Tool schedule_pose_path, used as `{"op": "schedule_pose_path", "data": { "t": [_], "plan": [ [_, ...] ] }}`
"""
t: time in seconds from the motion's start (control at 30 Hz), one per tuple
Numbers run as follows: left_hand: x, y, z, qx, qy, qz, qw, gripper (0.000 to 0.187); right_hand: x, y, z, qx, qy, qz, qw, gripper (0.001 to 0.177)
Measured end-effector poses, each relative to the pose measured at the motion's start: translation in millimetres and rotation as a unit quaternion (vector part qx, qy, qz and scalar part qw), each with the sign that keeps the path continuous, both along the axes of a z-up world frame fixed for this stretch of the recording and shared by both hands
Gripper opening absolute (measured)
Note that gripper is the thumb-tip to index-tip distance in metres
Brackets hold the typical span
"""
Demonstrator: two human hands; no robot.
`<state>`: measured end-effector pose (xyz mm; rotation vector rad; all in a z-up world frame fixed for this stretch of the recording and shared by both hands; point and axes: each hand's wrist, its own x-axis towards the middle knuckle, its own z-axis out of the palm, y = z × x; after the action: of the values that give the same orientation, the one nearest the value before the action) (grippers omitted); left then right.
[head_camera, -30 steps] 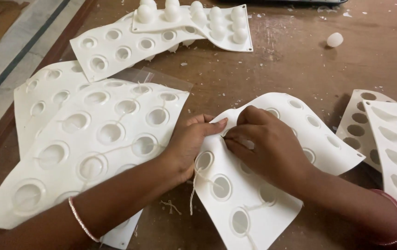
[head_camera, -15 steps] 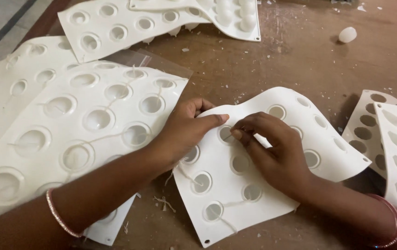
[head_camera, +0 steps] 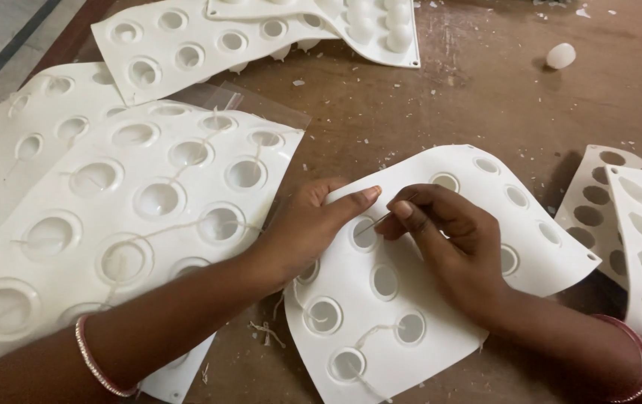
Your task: Threading wicks through silicone molds using a needle in a workshop environment.
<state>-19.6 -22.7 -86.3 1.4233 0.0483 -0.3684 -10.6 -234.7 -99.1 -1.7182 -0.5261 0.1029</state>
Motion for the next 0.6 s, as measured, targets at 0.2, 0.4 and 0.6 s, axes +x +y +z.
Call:
{"op": "schedule_pose_path", "data": {
  "t": [0.2,0.4,0.6],
  "plan": [
    [-5.3,-2.8,15.3,0.092,-0.030,0.006,0.995,0.032,2.5,-6.8,1.1,0.033,0.004,-0.012,0.999,0.021],
    [-11.3,-7.2,29.0,0.170,-0.050,0.001,0.984,0.036,0.7,-16.4,11.9,0.081,0.026,0.015,0.996,0.021],
    [-14.9,8.8,20.7,0.210,-0.298,-0.131,0.922,0.083,-3.2,-21.3,19.3,0.078,-0.037,-0.015,0.996,0.018]
  ]
}}
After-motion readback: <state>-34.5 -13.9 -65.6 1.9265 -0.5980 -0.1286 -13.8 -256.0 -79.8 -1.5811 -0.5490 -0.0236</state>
